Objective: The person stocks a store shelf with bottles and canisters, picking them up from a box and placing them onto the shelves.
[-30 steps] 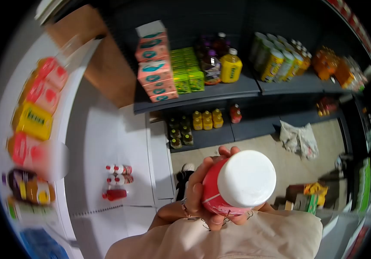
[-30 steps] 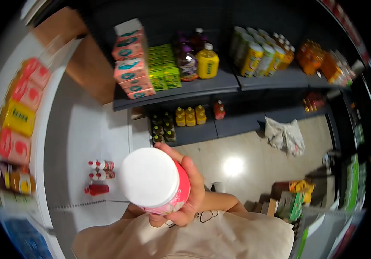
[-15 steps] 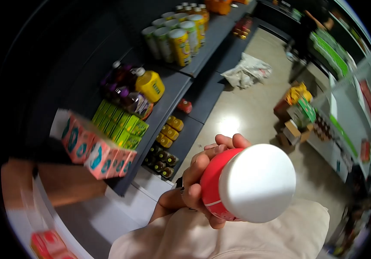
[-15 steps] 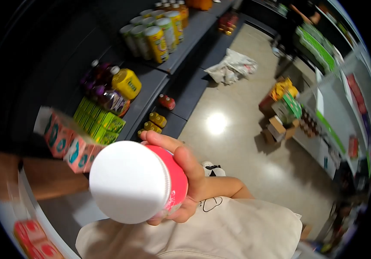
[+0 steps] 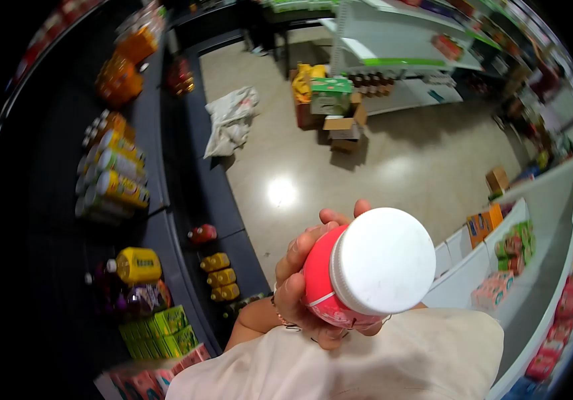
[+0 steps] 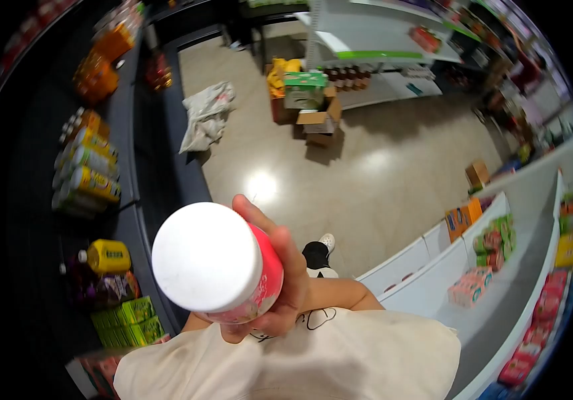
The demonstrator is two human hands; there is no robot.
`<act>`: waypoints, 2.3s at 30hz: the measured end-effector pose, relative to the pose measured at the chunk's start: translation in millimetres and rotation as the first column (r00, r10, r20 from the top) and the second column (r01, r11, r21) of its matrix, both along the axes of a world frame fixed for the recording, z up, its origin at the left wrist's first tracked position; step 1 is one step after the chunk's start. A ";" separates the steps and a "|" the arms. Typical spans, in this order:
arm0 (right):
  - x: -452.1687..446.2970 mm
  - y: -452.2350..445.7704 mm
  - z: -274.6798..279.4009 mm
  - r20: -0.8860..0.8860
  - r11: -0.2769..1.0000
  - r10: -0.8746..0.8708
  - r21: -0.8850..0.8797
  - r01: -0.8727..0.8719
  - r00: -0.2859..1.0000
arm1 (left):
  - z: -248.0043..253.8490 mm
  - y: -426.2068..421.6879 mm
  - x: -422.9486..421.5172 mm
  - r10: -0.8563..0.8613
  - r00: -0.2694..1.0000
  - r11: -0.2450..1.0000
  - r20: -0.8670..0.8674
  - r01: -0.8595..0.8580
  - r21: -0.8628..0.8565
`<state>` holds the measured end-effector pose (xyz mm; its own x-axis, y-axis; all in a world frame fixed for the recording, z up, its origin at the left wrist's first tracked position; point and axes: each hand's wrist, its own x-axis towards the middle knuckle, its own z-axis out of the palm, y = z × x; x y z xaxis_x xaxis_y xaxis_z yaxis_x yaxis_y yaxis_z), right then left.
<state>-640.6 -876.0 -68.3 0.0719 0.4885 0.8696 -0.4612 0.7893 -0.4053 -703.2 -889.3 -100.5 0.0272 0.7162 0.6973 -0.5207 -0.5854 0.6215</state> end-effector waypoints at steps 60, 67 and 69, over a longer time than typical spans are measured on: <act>525.4 301.8 -115.0 0.209 0.432 -0.172 -0.862 0.265 0.963 | -82.8 416.5 453.3 -0.783 0.509 0.610 -0.358 0.515 -0.602; 543.4 336.5 -140.8 0.356 0.369 0.112 -0.882 0.294 0.928 | -110.6 437.4 447.9 -0.802 0.515 0.561 -0.302 0.476 -0.678; 551.8 352.6 -127.7 0.366 0.352 0.142 -0.887 0.299 0.920 | -105.4 449.8 456.8 -0.746 0.541 0.647 -0.389 0.448 -0.617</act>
<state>-88.9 -523.4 -196.0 -0.0093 0.9867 -0.1625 -0.0852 -0.1626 -0.9830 -246.5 -439.5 -205.9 0.8319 0.5544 0.0243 -0.1015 0.1090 0.9888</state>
